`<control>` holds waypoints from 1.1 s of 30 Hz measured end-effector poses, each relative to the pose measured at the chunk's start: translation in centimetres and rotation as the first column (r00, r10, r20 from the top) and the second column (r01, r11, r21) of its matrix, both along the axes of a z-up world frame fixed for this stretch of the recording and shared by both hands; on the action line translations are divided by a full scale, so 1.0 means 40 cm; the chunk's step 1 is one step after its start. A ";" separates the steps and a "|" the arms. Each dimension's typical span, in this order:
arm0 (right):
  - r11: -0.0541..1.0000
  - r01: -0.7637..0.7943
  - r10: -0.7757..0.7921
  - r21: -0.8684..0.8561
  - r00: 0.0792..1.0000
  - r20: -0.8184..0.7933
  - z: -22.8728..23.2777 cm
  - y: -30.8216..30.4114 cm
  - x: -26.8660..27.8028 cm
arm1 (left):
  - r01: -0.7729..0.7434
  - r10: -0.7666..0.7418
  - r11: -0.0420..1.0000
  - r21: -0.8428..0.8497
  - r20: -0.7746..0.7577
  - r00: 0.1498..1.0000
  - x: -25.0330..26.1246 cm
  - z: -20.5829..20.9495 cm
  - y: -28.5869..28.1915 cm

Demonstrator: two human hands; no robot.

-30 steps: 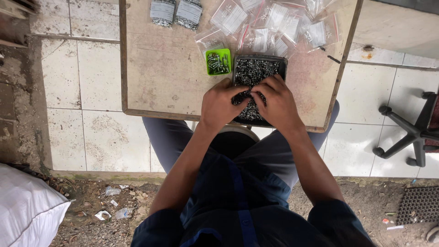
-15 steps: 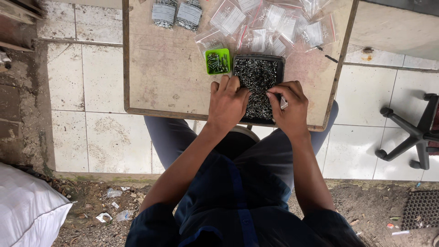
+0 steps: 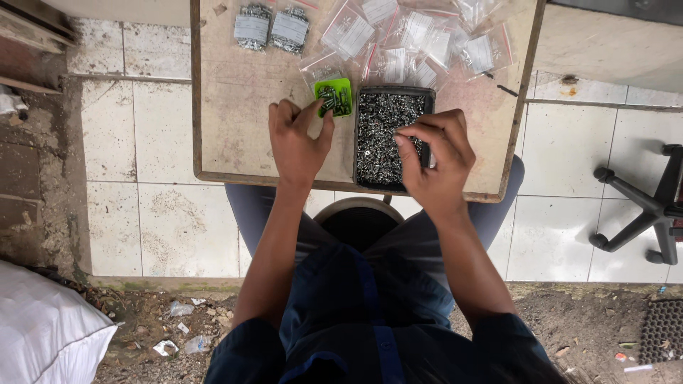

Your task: The person sits at a table and sorts small metal screws from a black tray into a green container using both hands. The person repeatedly picks up screws and places them into the container while seated.

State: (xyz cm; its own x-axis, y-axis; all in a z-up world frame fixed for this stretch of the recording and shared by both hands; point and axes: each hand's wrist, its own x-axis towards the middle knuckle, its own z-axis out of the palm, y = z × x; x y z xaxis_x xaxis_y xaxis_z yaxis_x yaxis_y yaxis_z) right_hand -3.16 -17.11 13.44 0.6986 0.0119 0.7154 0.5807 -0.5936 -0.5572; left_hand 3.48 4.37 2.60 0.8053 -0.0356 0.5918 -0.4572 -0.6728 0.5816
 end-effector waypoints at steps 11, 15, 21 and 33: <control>0.948 -0.027 -0.046 -0.316 0.975 -0.219 -0.130 -0.079 0.061 | 0.154 -0.146 0.978 0.141 -0.065 0.987 -0.108 0.012 -0.102; 0.836 -0.034 -0.146 -0.548 0.948 -0.281 -0.187 -0.106 0.031 | 0.105 -0.085 0.932 0.347 -0.073 0.994 -0.084 0.015 -0.163; 0.837 0.043 -0.213 -0.545 0.944 -0.252 -0.199 -0.087 0.021 | 0.133 -0.144 0.907 0.399 -0.002 0.990 -0.088 0.001 -0.178; 0.845 0.041 -0.224 -0.534 0.933 -0.283 -0.205 -0.079 0.023 | 0.144 -0.115 0.977 0.160 -0.178 0.977 -0.087 0.021 -0.133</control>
